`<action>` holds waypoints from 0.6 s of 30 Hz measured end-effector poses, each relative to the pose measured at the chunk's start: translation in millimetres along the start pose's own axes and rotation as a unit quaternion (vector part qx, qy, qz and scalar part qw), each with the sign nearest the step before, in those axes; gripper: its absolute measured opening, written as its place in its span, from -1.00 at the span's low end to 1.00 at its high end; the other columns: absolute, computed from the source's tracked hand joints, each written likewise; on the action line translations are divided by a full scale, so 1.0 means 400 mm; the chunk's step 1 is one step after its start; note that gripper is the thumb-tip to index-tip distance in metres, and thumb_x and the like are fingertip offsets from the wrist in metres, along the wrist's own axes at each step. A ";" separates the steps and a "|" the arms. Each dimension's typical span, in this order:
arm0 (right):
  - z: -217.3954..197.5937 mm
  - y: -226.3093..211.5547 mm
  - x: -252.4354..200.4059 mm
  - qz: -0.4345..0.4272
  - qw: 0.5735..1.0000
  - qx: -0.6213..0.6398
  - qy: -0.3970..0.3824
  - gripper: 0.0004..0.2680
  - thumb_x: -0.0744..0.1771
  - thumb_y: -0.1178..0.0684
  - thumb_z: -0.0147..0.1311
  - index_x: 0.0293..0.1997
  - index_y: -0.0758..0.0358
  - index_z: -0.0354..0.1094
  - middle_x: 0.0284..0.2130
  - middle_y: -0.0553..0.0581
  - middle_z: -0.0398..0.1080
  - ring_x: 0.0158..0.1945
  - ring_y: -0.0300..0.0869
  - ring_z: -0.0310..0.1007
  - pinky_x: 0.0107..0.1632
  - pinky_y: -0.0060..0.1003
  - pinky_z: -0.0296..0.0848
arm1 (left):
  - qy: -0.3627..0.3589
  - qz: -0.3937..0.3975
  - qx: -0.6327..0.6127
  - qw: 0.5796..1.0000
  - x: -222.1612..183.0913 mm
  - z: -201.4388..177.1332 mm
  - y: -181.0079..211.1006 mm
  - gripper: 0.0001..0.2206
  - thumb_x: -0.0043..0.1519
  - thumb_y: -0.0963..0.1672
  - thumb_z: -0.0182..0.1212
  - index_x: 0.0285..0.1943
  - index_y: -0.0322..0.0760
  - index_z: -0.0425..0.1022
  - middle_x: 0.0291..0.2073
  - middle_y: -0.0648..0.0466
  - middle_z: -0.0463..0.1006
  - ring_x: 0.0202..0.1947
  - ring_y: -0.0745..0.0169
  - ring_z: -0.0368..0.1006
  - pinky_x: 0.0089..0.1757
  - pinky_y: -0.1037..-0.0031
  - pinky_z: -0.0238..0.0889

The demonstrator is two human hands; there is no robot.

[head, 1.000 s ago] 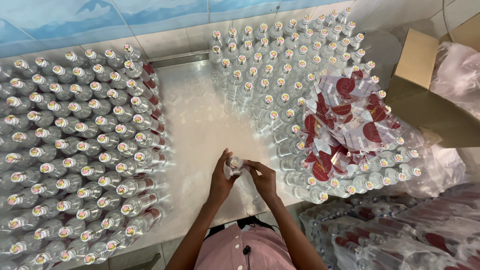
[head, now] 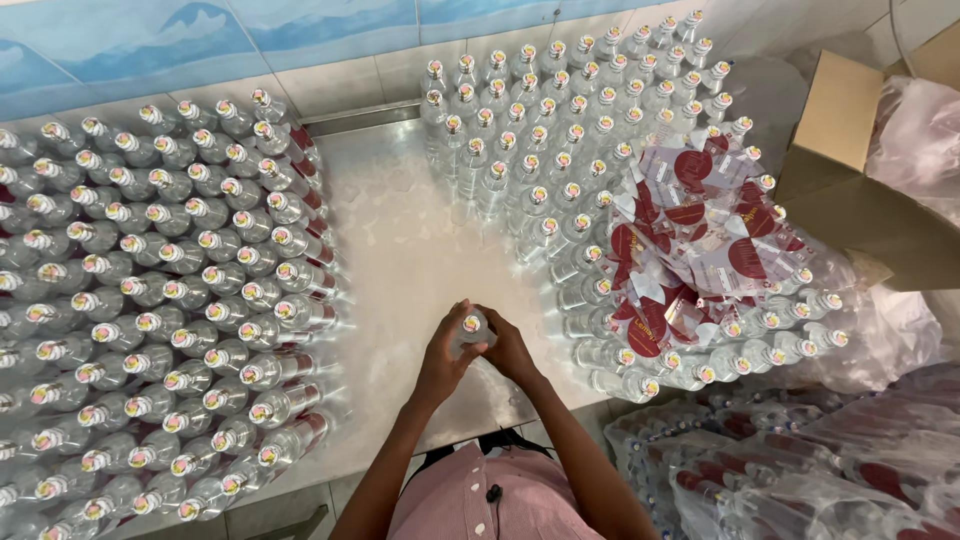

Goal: The person picks up clear plastic bottles from a large group on a metal table and wraps them individually in red and white plastic sleeves. The person then places the wrapped bottles into a separate pile on the table. The process is repeated continuously throughout the video.

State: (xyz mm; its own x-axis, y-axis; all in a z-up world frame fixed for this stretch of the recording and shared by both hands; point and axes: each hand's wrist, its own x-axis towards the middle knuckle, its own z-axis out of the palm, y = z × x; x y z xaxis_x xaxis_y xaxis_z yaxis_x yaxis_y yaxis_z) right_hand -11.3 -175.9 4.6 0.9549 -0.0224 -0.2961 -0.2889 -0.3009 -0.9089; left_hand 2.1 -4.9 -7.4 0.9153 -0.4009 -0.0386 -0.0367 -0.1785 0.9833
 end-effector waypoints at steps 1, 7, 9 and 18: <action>0.005 0.018 0.005 -0.001 1.000 -0.001 -0.002 -0.38 0.25 0.18 0.45 0.53 0.12 0.28 0.30 0.34 0.47 0.42 0.22 0.41 0.48 0.04 0.38 | 0.003 0.000 0.000 1.000 0.002 0.006 -0.004 -0.34 0.34 0.00 0.42 0.63 -0.17 0.29 0.58 -0.04 0.29 0.63 -0.11 0.07 0.52 0.12 -0.06; 0.008 0.054 0.013 0.003 1.000 0.012 0.005 -0.43 0.29 0.15 0.43 0.51 0.12 0.31 0.29 0.31 0.49 0.41 0.17 0.43 0.50 0.01 0.36 | 0.049 0.029 0.082 0.995 0.014 0.021 -0.035 -0.52 0.42 -0.07 0.32 0.53 -0.17 0.41 0.44 -0.01 0.48 0.50 -0.04 0.33 0.41 0.17 0.23; 0.009 0.058 0.013 -0.004 1.000 0.015 0.005 -0.42 0.27 0.18 0.43 0.51 0.16 0.31 0.29 0.35 0.48 0.40 0.21 0.43 0.49 0.03 0.36 | 0.050 0.036 0.109 0.992 0.015 0.020 -0.047 -0.51 0.39 -0.06 0.35 0.51 -0.17 0.41 0.44 0.01 0.49 0.47 0.00 0.38 0.39 0.20 0.28; 0.019 0.068 0.015 -0.003 1.000 0.021 0.005 -0.42 0.29 0.19 0.40 0.53 0.17 0.30 0.33 0.36 0.46 0.43 0.21 0.39 0.51 0.04 0.33 | 0.021 0.035 0.099 0.994 0.022 0.000 -0.024 -0.55 0.41 -0.01 0.29 0.46 -0.20 0.43 0.42 0.00 0.49 0.48 -0.03 0.37 0.39 0.18 0.27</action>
State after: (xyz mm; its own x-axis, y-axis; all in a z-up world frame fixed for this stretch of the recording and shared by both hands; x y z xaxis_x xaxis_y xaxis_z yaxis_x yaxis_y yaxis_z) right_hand -13.9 -176.7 -24.0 0.9571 -0.0306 -0.2882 -0.2860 -0.2610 -0.9220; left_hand 10.4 -6.5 -17.1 0.9237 -0.3810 0.0406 -0.1754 -0.3262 0.9289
